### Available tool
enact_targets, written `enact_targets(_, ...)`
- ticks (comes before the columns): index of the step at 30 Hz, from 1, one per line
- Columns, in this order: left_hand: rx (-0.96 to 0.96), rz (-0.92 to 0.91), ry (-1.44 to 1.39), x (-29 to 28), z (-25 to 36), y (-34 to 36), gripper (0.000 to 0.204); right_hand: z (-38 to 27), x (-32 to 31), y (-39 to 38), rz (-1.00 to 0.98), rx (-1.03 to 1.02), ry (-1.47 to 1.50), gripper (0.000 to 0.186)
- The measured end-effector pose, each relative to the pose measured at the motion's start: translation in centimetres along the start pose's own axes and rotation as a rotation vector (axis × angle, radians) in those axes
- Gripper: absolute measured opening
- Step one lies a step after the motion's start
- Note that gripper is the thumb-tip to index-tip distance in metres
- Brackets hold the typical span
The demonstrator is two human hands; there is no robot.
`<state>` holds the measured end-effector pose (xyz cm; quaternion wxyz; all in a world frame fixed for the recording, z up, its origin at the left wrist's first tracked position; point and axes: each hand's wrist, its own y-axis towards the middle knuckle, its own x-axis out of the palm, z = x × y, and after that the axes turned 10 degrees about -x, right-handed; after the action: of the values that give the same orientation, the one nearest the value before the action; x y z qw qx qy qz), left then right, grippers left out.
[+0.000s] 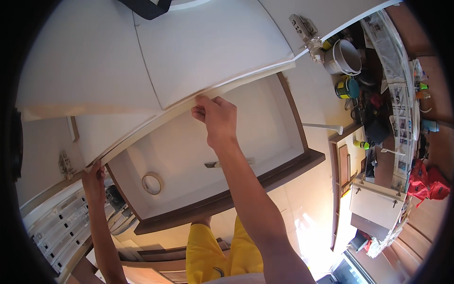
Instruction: The person applies a strip of white edge banding to the front edge of a white cabinet door. They smooth the strip along the edge, press it firmly, and trim the excess material at the ends using a utility knife.
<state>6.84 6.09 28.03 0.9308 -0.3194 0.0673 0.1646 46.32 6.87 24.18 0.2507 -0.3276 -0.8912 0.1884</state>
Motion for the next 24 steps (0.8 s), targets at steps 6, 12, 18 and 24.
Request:
enact_targets(6,-0.018,0.011,-0.003,-0.2,0.1,0.0,0.024,-0.4,0.0,0.0,-0.026,0.044,-0.083,0.02)
enact_targets(12,-0.011,0.02,-0.012,0.6,0.3,-0.4,0.025,-0.3,0.0,-0.2,-0.026,0.013,-0.094,0.019)
enact_targets(18,-0.011,-0.009,-0.03,-0.2,-0.4,0.4,0.016,-0.6,0.0,-0.5,-0.038,-0.065,-0.398,0.024)
enact_targets(24,-0.01,-0.028,-0.083,-0.7,-0.7,0.8,0.012,-1.3,0.3,-0.8,-0.035,-0.05,-0.502,0.029)
